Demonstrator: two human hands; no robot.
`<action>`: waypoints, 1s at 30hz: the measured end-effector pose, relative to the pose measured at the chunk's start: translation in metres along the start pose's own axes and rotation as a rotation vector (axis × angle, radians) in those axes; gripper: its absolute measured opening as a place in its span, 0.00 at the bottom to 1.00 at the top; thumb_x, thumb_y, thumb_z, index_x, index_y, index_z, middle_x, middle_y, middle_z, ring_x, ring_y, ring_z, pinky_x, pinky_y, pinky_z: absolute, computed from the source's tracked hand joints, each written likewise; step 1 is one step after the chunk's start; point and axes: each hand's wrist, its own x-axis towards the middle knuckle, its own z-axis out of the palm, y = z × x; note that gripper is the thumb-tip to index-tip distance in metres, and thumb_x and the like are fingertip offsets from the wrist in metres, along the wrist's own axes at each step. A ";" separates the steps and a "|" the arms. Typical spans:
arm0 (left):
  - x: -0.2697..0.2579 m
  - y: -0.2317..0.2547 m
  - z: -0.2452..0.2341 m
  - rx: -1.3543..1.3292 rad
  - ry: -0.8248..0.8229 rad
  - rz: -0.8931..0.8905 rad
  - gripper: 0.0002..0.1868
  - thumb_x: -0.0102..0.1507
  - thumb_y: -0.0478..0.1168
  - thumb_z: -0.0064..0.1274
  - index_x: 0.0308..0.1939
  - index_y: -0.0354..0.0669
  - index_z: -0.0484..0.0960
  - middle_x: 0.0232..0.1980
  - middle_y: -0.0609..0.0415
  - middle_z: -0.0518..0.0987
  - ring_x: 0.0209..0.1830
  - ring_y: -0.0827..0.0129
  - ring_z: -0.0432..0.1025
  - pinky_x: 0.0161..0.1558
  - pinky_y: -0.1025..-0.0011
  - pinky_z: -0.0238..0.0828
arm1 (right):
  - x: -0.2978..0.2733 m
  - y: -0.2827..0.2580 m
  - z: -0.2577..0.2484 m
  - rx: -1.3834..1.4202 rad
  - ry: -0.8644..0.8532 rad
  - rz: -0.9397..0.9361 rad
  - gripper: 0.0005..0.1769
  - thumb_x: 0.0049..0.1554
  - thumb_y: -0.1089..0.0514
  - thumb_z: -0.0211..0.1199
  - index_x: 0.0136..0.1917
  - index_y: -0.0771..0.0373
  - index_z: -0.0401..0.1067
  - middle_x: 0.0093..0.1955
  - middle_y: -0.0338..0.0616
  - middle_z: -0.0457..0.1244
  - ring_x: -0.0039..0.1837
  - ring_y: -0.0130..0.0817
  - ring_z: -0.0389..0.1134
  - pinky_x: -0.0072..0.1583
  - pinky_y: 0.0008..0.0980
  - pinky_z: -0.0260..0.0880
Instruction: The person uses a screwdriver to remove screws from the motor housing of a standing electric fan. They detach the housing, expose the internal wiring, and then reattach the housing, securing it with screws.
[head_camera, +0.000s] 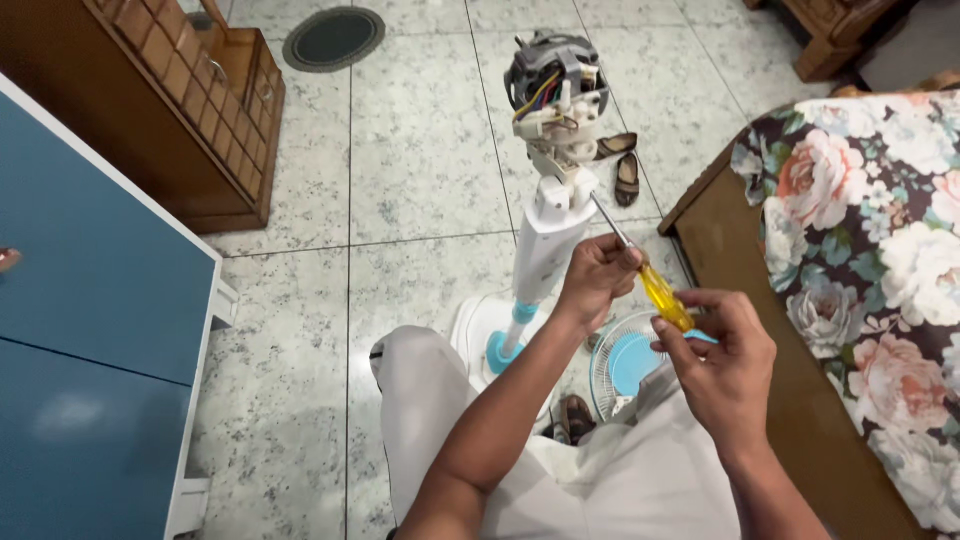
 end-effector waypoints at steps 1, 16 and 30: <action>-0.001 0.003 0.001 0.011 -0.008 0.003 0.18 0.72 0.43 0.59 0.46 0.27 0.76 0.25 0.65 0.66 0.20 0.84 0.49 0.23 0.77 0.41 | 0.000 0.004 0.001 0.033 0.010 0.019 0.14 0.58 0.70 0.64 0.57 0.75 0.69 0.56 0.56 0.64 0.49 0.38 0.74 0.47 0.33 0.77; 0.001 -0.005 -0.007 -0.032 -0.003 0.013 0.19 0.67 0.45 0.65 0.45 0.31 0.76 0.34 0.58 0.77 0.20 0.82 0.52 0.24 0.76 0.44 | -0.008 0.017 -0.003 0.019 0.002 -0.020 0.21 0.55 0.70 0.66 0.60 0.77 0.66 0.60 0.62 0.63 0.55 0.43 0.73 0.52 0.33 0.80; -0.002 0.001 0.002 -0.069 -0.046 -0.004 0.17 0.68 0.43 0.64 0.45 0.29 0.79 0.28 0.64 0.72 0.20 0.85 0.51 0.23 0.79 0.44 | -0.009 0.012 -0.001 0.193 -0.027 0.233 0.22 0.58 0.69 0.60 0.66 0.76 0.65 0.47 0.57 0.71 0.49 0.37 0.76 0.50 0.30 0.79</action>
